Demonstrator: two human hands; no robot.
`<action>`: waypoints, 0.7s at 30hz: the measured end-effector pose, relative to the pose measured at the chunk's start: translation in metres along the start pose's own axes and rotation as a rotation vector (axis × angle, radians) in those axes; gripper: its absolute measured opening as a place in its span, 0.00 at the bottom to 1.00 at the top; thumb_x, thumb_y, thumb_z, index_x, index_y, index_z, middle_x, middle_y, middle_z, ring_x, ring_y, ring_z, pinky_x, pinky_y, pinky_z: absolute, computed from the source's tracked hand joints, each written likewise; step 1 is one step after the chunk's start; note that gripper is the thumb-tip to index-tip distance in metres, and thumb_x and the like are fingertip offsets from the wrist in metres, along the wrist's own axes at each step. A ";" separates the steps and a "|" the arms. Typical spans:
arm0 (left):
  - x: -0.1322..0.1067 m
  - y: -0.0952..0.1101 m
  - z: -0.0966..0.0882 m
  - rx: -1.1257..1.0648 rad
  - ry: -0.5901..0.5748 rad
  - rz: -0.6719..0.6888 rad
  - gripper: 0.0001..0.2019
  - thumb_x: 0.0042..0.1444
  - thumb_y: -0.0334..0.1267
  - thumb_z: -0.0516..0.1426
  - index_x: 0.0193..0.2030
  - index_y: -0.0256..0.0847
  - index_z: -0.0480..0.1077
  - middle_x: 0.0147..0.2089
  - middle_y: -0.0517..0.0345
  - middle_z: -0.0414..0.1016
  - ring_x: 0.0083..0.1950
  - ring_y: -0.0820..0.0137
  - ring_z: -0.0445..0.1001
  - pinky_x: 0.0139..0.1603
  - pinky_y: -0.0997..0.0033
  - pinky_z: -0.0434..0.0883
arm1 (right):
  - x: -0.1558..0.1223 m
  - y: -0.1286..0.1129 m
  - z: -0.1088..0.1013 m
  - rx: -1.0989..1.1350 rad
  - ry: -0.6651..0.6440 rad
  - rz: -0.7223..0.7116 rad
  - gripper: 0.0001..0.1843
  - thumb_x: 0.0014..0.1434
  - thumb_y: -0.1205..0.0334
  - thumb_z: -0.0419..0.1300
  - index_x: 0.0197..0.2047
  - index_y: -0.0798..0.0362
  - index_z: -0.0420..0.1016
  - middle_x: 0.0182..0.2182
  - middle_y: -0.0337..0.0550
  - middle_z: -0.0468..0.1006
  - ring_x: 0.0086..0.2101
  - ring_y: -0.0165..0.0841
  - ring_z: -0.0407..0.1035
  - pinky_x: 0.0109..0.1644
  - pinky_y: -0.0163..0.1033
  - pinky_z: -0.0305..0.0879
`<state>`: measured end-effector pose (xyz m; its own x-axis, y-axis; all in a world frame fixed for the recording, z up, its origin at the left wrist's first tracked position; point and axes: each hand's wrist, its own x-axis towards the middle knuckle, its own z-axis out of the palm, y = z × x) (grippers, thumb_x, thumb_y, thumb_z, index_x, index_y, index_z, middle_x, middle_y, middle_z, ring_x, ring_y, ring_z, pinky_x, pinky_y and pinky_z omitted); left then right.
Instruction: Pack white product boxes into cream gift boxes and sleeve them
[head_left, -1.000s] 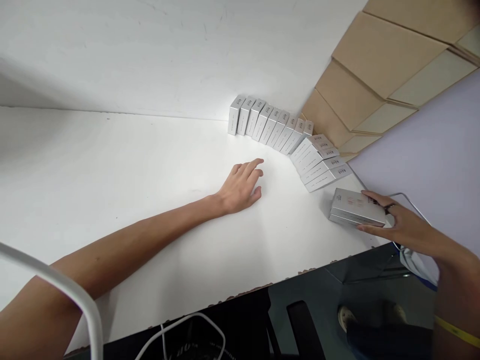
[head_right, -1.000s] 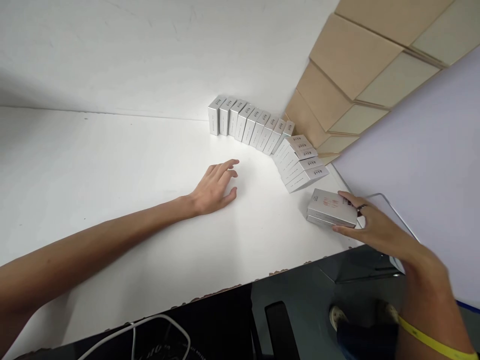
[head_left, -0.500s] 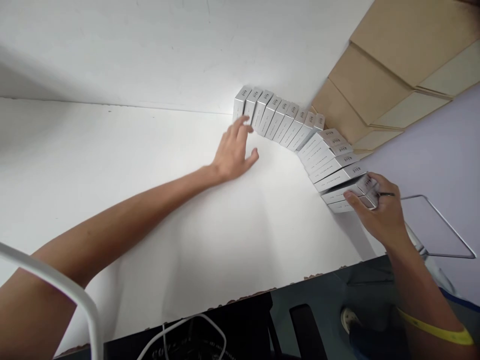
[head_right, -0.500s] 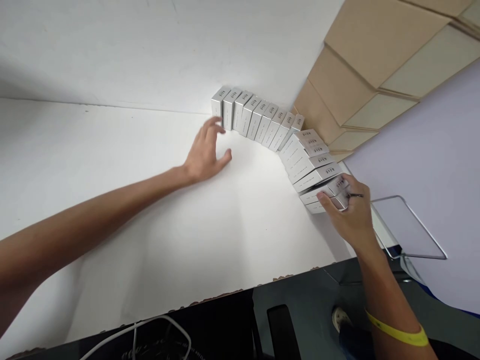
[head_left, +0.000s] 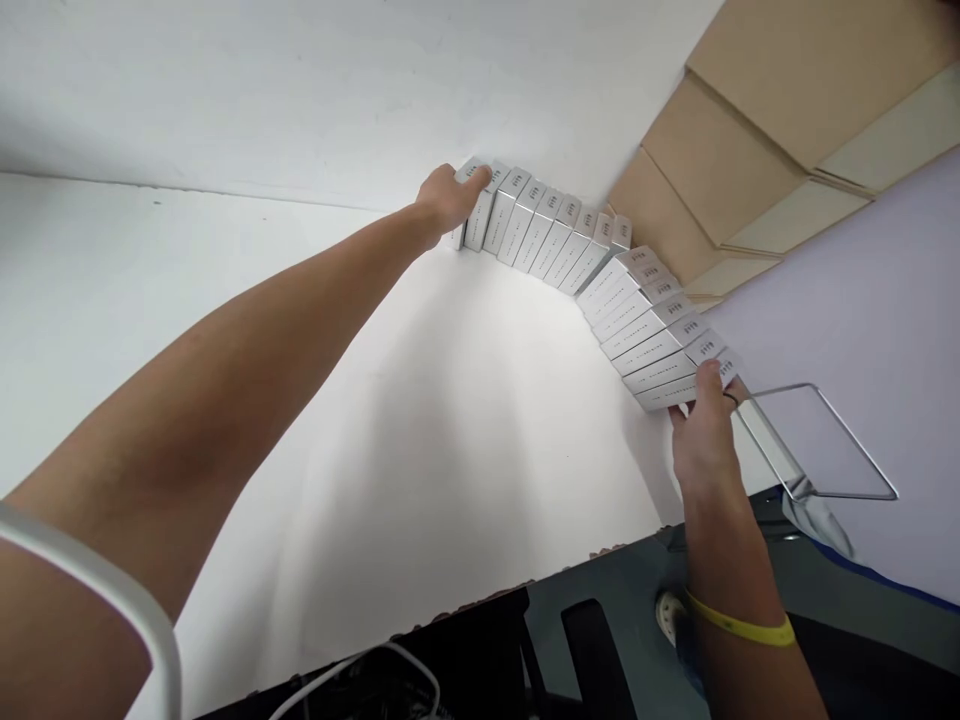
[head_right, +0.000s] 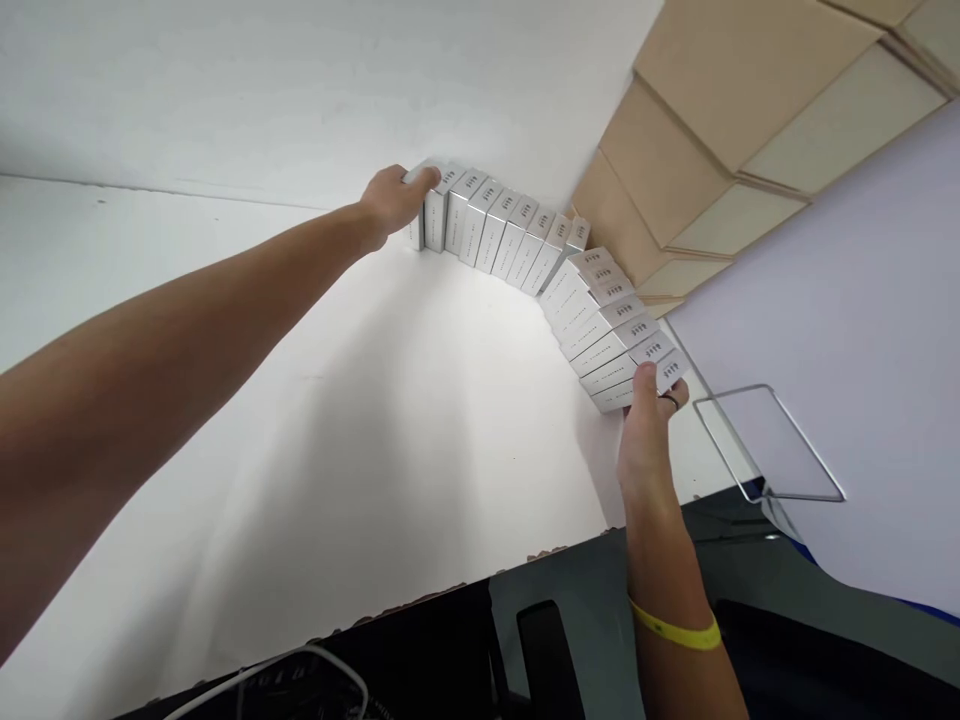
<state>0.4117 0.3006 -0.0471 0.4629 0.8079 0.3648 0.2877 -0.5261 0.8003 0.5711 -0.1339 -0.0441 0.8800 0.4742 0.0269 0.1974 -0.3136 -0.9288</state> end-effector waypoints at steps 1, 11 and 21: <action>0.003 0.002 0.001 -0.025 -0.045 -0.114 0.24 0.65 0.65 0.55 0.48 0.46 0.63 0.39 0.57 0.71 0.48 0.65 0.58 0.60 0.44 0.61 | 0.004 -0.003 0.002 0.015 0.000 0.005 0.42 0.64 0.26 0.48 0.71 0.38 0.40 0.75 0.48 0.52 0.73 0.44 0.51 0.77 0.62 0.50; -0.025 0.035 -0.009 -0.076 0.042 -0.221 0.26 0.60 0.65 0.59 0.53 0.49 0.63 0.56 0.45 0.72 0.60 0.47 0.67 0.57 0.33 0.66 | 0.017 -0.008 -0.003 -0.007 0.038 -0.004 0.39 0.64 0.26 0.44 0.66 0.45 0.49 0.71 0.55 0.59 0.69 0.45 0.59 0.71 0.56 0.63; -0.067 0.131 0.015 0.415 -0.356 0.543 0.28 0.57 0.48 0.64 0.63 0.48 0.66 0.75 0.56 0.59 0.77 0.43 0.50 0.78 0.35 0.52 | 0.003 -0.066 0.014 -0.608 0.073 -0.711 0.20 0.63 0.42 0.62 0.49 0.46 0.70 0.62 0.52 0.68 0.68 0.52 0.57 0.74 0.69 0.47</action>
<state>0.4312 0.1732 0.0262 0.8510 0.3107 0.4234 0.2016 -0.9377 0.2829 0.5544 -0.0999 0.0118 0.4873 0.6730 0.5564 0.8728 -0.3560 -0.3338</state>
